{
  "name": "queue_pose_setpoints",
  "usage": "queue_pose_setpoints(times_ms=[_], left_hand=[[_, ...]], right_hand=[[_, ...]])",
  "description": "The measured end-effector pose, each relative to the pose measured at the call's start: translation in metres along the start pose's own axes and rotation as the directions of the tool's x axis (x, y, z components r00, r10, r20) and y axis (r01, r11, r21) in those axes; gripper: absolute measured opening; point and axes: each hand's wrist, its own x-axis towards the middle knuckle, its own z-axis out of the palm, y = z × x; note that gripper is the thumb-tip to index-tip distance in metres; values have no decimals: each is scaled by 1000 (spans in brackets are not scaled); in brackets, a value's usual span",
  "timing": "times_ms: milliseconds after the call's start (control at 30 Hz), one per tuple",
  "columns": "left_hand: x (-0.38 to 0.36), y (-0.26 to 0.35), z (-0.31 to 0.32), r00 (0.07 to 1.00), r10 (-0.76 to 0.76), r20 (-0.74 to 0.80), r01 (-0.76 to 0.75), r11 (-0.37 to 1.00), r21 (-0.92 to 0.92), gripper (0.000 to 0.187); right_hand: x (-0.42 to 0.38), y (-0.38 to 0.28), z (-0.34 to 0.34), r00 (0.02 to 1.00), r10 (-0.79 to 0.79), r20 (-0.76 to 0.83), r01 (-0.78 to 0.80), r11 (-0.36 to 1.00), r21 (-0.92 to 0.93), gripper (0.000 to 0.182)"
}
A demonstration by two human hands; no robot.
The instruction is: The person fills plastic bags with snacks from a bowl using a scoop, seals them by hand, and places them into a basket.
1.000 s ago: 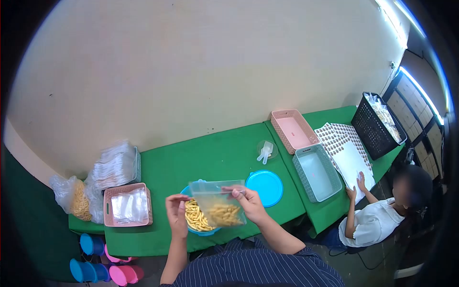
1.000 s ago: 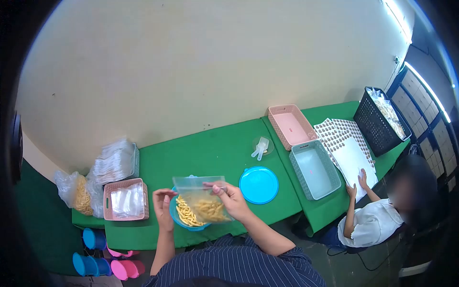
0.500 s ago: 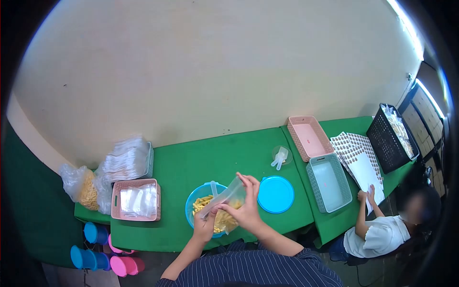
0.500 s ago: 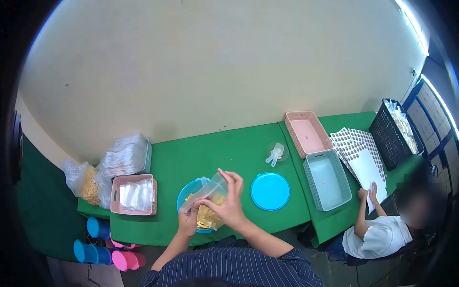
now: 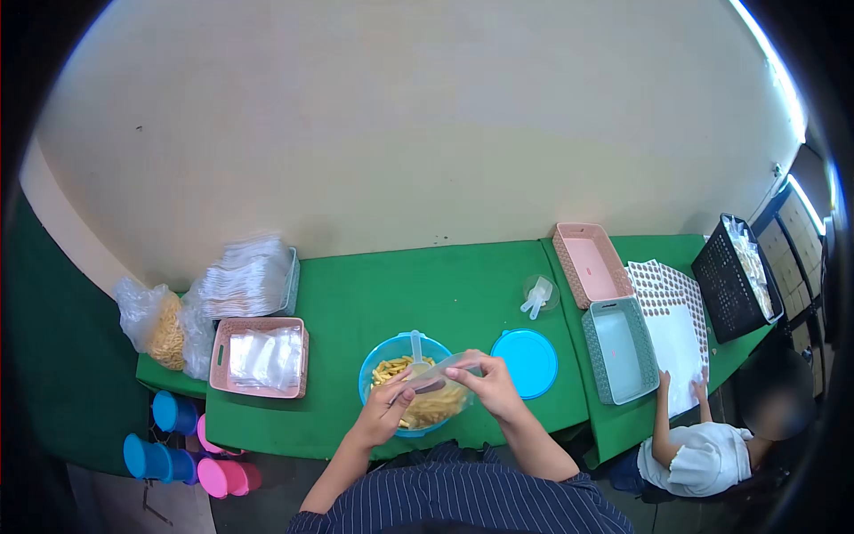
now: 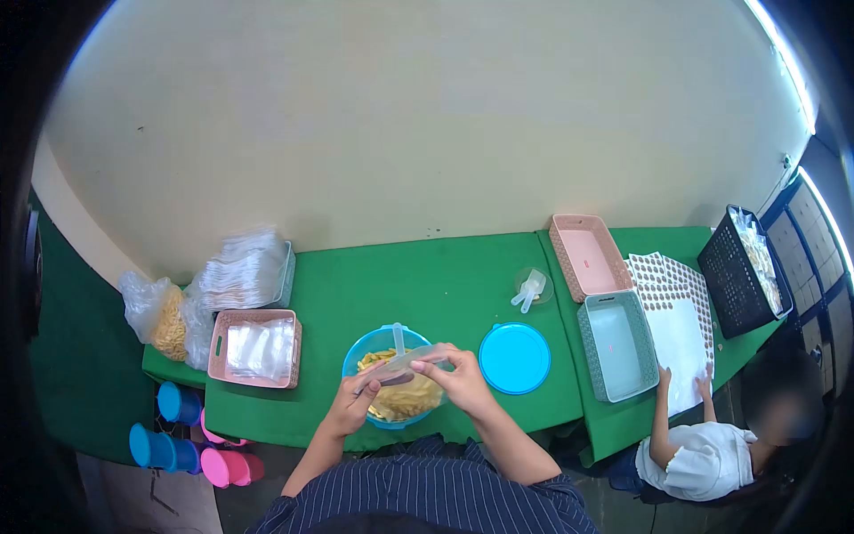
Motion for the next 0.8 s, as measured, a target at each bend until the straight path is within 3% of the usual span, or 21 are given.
queue_pose_setpoints(times_ms=[67,167,233,300,333,367,400,433,500,533,567,600,667,700,767,800], left_hand=[[-1,-1,-7,981,-69,182,104,977,-188,47],[-8,-5,-8,960,-112,256,192,930,-313,55],[-7,3,-19,942,-164,293,249,926,-282,58],[-7,-7,-29,962,-86,259,172,928,-330,60],[-11,-38,-45,988,-42,146,98,909,-405,55],[-13,-49,-65,986,-164,-34,151,958,-244,51],[-17,-60,-87,941,-251,-228,236,967,-91,48],[-30,-87,-108,881,-278,-382,332,940,82,44],[-69,-164,-154,780,-188,-597,516,733,444,44],[-92,-197,-167,768,-128,-628,553,626,549,59],[-113,-229,-175,766,-125,-630,554,626,549,59],[-129,-252,-182,743,-223,-631,635,531,561,62],[-133,-257,-184,695,-323,-643,716,392,577,66],[-129,-252,-185,697,-325,-640,714,395,578,66],[-120,-245,-184,599,-412,-686,797,385,465,64],[-120,-245,-182,599,-415,-685,798,387,462,64]], right_hand=[[-3,-3,-7,998,28,56,-30,999,22,21],[-7,-21,-19,986,20,164,-9,998,-68,22],[-9,-29,-30,967,-49,250,103,973,-207,24],[-13,-9,-63,997,-70,-29,71,997,34,28],[-14,-24,-86,981,-39,-192,35,999,-23,30],[-16,-21,-115,918,-16,-395,41,998,54,30],[-18,-21,-133,756,19,-654,190,951,246,30],[-20,-15,-172,718,-36,-696,207,964,164,31],[-28,6,-255,544,-116,-831,-9,990,-144,33],[-34,21,-302,478,-212,-852,-117,947,-300,35],[-38,41,-344,417,-315,-852,-234,869,-436,37],[-38,46,-352,417,-317,-852,-232,869,-437,37],[-40,52,-364,266,-513,-816,-501,649,-572,36],[-45,73,-384,264,-515,-816,-504,647,-572,36],[-61,141,-424,380,-470,-797,-719,392,-574,32],[-69,158,-417,408,-404,-819,-787,299,-540,31]])
